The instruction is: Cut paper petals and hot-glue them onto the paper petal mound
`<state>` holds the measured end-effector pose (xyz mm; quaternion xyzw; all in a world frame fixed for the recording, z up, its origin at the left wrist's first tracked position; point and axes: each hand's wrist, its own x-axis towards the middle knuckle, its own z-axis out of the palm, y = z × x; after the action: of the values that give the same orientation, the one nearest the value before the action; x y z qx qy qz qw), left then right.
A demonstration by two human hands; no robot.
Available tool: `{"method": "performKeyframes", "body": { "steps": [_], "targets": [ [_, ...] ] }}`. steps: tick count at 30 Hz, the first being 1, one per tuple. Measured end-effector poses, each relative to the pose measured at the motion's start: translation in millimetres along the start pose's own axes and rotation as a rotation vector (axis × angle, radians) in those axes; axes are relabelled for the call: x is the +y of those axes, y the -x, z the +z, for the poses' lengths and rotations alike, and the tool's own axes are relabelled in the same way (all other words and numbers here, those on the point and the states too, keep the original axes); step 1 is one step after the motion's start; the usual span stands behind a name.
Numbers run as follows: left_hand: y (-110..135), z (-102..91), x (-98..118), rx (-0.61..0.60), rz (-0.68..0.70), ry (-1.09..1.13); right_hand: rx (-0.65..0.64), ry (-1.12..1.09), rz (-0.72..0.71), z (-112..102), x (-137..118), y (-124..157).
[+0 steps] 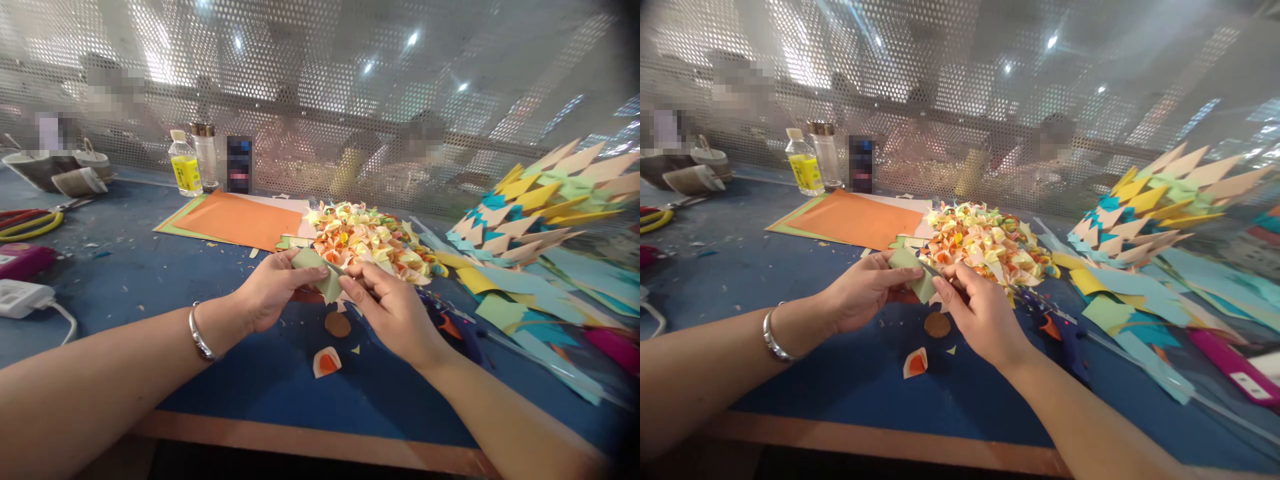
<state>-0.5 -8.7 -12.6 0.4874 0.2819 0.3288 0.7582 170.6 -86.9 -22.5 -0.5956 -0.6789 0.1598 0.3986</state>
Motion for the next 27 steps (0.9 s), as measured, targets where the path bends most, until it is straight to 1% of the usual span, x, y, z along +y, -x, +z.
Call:
{"method": "performKeyframes", "body": {
  "steps": [5, 12, 19, 23, 27],
  "targets": [
    [2.0, -1.1, 3.6, -0.003, 0.01, -0.037, 0.007, -0.027, -0.014, -0.9, 0.3, 0.4],
    [0.3, -2.0, 4.6, 0.005, -0.015, -0.097, 0.001, -0.017, -0.019, -1.3, 1.5, 1.1],
    [-1.0, -4.4, 2.9, 0.025, 0.033, -0.102, -0.011, -0.005, -0.012, -1.2, 0.8, 1.1],
    [-0.5, -4.3, 4.2, 0.024, 0.012, -0.117, -0.015, -0.002, -0.008, -1.2, 0.5, 0.6],
    [-0.2, -3.8, 5.3, 0.033, 0.003, -0.127, -0.022, -0.046, -0.011, -1.2, 0.6, 0.5]
  ]
}}
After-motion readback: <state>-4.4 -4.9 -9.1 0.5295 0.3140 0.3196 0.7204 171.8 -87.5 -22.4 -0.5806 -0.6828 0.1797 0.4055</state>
